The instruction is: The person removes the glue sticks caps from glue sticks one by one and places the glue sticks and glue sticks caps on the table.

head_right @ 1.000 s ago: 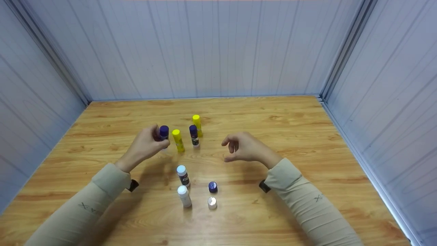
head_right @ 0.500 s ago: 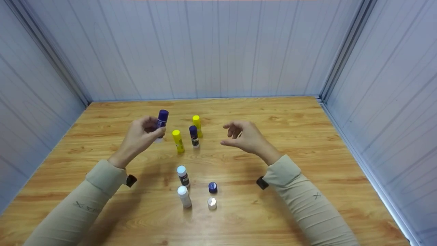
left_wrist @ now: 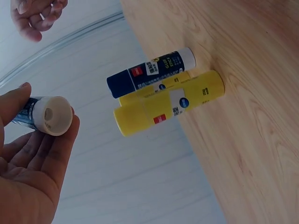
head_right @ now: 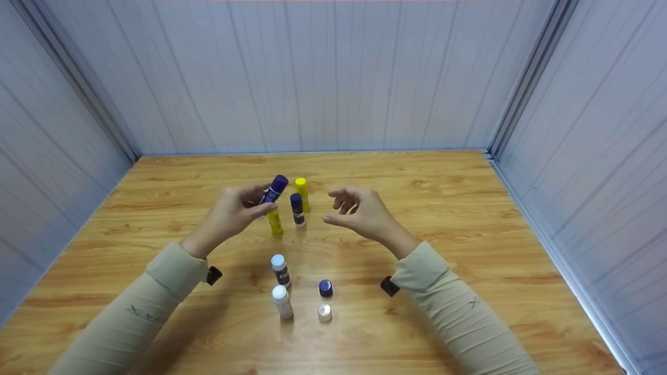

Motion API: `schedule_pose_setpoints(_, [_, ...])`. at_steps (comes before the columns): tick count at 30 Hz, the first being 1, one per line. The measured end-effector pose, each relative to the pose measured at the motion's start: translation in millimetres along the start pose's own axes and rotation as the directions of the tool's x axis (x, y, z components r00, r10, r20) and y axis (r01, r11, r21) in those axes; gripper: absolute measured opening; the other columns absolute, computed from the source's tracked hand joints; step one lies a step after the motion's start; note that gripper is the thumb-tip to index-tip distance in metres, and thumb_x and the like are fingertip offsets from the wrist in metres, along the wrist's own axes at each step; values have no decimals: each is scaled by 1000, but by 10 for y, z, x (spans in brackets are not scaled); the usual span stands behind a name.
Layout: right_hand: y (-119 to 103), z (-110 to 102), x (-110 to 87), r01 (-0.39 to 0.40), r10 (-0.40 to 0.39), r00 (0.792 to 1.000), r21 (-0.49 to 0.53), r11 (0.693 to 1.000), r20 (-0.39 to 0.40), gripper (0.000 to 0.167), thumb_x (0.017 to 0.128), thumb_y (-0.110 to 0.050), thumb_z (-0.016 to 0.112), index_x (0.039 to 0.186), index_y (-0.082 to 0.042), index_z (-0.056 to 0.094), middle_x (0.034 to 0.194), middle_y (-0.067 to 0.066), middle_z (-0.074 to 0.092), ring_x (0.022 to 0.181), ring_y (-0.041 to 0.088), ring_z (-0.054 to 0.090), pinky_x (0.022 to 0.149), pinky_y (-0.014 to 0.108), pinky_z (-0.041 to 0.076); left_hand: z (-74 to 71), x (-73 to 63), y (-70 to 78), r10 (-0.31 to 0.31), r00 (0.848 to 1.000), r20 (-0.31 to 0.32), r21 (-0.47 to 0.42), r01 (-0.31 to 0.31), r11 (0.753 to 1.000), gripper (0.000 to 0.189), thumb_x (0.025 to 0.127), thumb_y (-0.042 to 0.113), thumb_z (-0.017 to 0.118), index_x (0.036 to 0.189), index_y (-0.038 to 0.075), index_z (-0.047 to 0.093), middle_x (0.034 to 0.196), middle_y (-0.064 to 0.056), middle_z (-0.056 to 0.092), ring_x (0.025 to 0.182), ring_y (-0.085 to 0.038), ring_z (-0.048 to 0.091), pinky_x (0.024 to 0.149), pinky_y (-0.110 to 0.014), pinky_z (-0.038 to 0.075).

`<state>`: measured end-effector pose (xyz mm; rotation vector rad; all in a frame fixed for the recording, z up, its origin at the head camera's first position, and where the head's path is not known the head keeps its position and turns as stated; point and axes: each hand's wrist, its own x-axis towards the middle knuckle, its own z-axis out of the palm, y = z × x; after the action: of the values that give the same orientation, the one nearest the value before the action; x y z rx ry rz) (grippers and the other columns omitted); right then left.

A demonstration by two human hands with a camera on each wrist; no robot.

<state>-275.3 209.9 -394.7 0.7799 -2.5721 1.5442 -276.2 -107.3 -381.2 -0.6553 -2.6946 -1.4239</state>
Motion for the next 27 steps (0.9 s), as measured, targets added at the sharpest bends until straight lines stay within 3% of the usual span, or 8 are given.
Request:
schedule_pose_setpoints(4, [-12, 48, 7, 0, 0, 1000, 12, 1000, -9, 42, 93, -7, 86, 132, 1, 72, 108, 18, 71, 90, 10, 68, 78, 21, 57, 67, 12, 40, 56, 997, 51, 5, -56, 998, 33, 108, 20, 71, 137, 5, 74, 123, -11, 80, 106, -19, 77, 89, -36, 66])
schedule_pose_setpoints(11, [-56, 110, 32, -4, 6, 1000, 71, 997, -19, 46, 95, -7, 84, 138, 3, 69, 108, 19, 72, 91, 9, 68, 76, 20, 57, 181, 53, 139, 175, 982, 68, 101, -181, 978, 15, 105, 19, 75, 107, 5, 80, 98, -9, 79, 73, -14, 63, 65, -28, 52])
schedule_pose_setpoints(19, [-91, 178, 54, 14, -12, 1000, 183, 983, -10, 47, 94, 2, 82, 138, 6, 68, 104, 17, 72, 85, 10, 71, 76, 22, 61, 311, 77, 225, 230, 967, 113, 221, -250, 943, 28, 104, 20, 77, 124, -1, 79, 96, -14, 80, 68, -11, 63, 61, -25, 55])
schedule_pose_setpoints(23, [-111, 205, 44, 15, -11, 1000, 185, 983, -21, 43, 94, 2, 82, 135, 7, 70, 104, 17, 74, 86, 11, 71, 76, 22, 61, 353, 88, 263, 254, 958, 135, 235, -280, 931, 29, 105, 20, 76, 127, 1, 79, 93, -12, 79, 66, -11, 59, 60, -24, 51])
schedule_pose_setpoints(27, [-114, 221, 40, 3, 4, 999, 203, 979, -38, 37, 95, 0, 82, 129, 7, 72, 103, 12, 75, 85, 11, 71, 77, 22, 62, 380, 94, 300, 261, 954, 148, 252, -291, 923, 28, 106, 21, 75, 127, 4, 79, 96, -11, 80, 68, -10, 61, 62, -24, 53])
